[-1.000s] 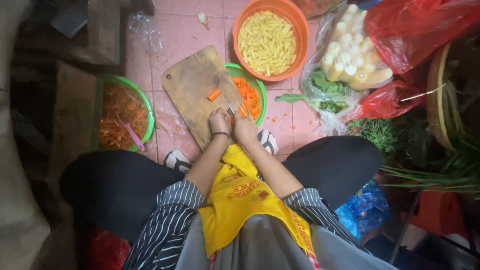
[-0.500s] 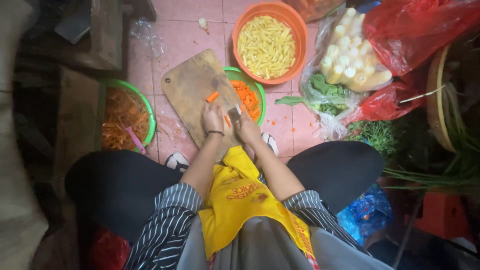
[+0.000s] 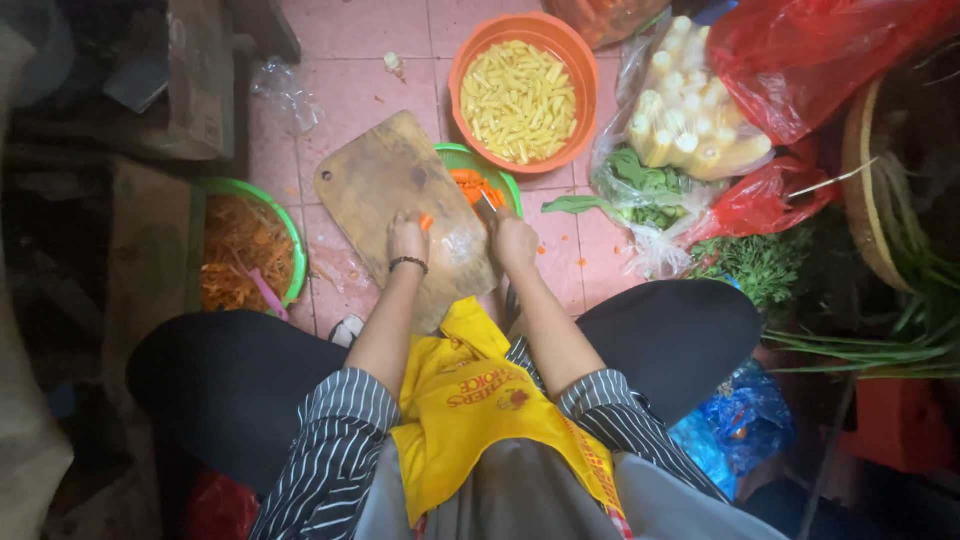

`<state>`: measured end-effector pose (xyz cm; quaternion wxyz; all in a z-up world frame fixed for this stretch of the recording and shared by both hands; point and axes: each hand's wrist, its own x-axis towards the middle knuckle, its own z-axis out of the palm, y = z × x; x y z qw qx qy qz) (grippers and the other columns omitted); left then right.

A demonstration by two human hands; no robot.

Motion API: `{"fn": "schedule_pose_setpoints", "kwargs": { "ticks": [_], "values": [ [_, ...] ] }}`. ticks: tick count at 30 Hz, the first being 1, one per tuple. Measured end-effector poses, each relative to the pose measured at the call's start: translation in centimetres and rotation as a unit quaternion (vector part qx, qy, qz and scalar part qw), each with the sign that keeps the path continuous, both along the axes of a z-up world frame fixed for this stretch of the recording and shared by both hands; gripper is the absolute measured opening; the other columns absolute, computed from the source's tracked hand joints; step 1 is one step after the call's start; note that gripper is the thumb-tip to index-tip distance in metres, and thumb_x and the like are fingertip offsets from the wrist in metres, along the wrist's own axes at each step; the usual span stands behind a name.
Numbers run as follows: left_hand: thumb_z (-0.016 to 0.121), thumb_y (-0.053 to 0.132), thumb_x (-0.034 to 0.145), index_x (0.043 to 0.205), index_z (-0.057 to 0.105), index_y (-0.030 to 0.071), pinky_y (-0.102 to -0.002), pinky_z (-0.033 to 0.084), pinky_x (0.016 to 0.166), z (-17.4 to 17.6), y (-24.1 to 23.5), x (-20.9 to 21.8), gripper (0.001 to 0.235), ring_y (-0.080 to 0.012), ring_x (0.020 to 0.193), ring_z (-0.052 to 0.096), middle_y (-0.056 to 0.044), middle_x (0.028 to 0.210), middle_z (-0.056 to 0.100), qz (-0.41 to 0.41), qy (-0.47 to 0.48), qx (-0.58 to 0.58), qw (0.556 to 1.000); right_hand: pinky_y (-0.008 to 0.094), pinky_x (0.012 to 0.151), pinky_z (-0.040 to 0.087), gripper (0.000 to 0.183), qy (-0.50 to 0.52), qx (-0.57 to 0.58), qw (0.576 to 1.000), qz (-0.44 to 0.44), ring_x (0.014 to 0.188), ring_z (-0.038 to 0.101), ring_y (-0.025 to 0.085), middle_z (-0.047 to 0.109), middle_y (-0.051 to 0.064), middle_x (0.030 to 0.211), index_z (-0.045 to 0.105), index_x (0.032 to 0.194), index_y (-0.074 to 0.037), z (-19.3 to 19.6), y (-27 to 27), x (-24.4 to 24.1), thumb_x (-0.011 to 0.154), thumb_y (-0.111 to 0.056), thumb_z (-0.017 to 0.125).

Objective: Cutting carrots into small pieces on a wooden board.

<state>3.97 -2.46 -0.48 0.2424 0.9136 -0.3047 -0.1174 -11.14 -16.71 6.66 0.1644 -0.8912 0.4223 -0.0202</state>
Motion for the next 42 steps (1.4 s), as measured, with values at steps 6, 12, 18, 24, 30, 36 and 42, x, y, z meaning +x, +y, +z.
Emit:
{"fn": "schedule_pose_setpoints", "kwargs": {
  "ticks": [6,12,18,24,30,36,42],
  "values": [
    [0.079,-0.003,0.073,0.106,0.068,0.010,-0.038,0.057,0.083,2.0,0.5,-2.1,0.038,-0.0273,0.093,0.069,-0.010,0.100,0.068,-0.055,0.212,-0.230,0.948,0.058,0.072,0.054,0.022,-0.116,0.010,0.993,0.016,0.081,0.069,0.048,0.070,0.028,0.090,0.060,0.101,0.000,-1.2,1.7,0.3,0.093,-0.021,0.062],
    [0.075,0.000,0.083,0.110,0.076,0.009,-0.028,0.059,0.081,-2.6,1.3,-3.4,0.028,-0.0153,0.089,0.074,-0.008,0.110,0.068,0.055,0.325,-0.302,0.895,0.060,0.072,0.054,0.023,-0.072,0.123,0.987,0.069,0.083,0.068,0.051,0.069,0.030,0.088,0.055,0.105,0.002,1.1,5.8,1.1,0.096,-0.019,0.060],
    [0.083,0.008,0.085,0.104,0.076,0.004,-0.026,0.059,0.078,-3.8,1.1,-3.5,0.021,-0.0126,0.083,0.072,-0.006,0.095,0.076,0.097,0.335,-0.300,0.888,0.058,0.074,0.054,0.019,-0.068,0.067,0.992,0.081,0.086,0.069,0.050,0.070,0.030,0.094,0.054,0.102,0.000,1.0,6.3,0.9,0.097,-0.019,0.057],
    [0.084,0.003,0.082,0.087,0.067,0.004,-0.026,0.057,0.072,-4.1,0.6,-3.6,0.018,-0.0117,0.077,0.070,-0.007,0.087,0.075,0.141,0.363,-0.319,0.864,0.057,0.077,0.054,0.012,-0.066,0.051,0.993,0.078,0.091,0.069,0.049,0.069,0.031,0.102,0.054,0.101,-0.001,3.4,6.6,0.9,0.096,-0.009,0.048],
    [0.081,0.002,0.084,0.086,0.066,0.003,-0.026,0.059,0.072,-2.3,0.8,-3.7,0.015,-0.0121,0.077,0.073,-0.007,0.083,0.076,0.144,0.350,-0.304,0.874,0.055,0.073,0.055,0.015,-0.108,0.007,0.985,0.132,0.086,0.068,0.047,0.067,0.028,0.095,0.053,0.105,0.000,3.6,7.0,1.3,0.093,-0.004,0.047],
    [0.081,0.000,0.082,0.088,0.067,0.003,-0.026,0.058,0.074,-4.9,0.6,-3.7,0.015,-0.0126,0.079,0.072,-0.007,0.085,0.075,0.139,0.353,-0.300,0.875,0.051,0.067,0.056,0.013,-0.043,-0.031,0.991,0.121,0.080,0.070,0.041,0.069,0.022,0.092,0.058,0.103,-0.003,4.2,7.8,2.3,0.093,-0.010,0.053],
    [0.080,0.000,0.084,0.091,0.067,0.003,-0.026,0.057,0.075,-6.6,0.7,-4.2,0.015,-0.0129,0.080,0.072,-0.004,0.085,0.074,0.129,0.330,-0.347,0.868,0.049,0.067,0.057,0.015,-0.019,-0.054,0.989,0.135,0.078,0.071,0.039,0.069,0.020,0.088,0.061,0.103,-0.005,0.0,7.9,2.6,0.091,-0.009,0.054]
  ]
}}
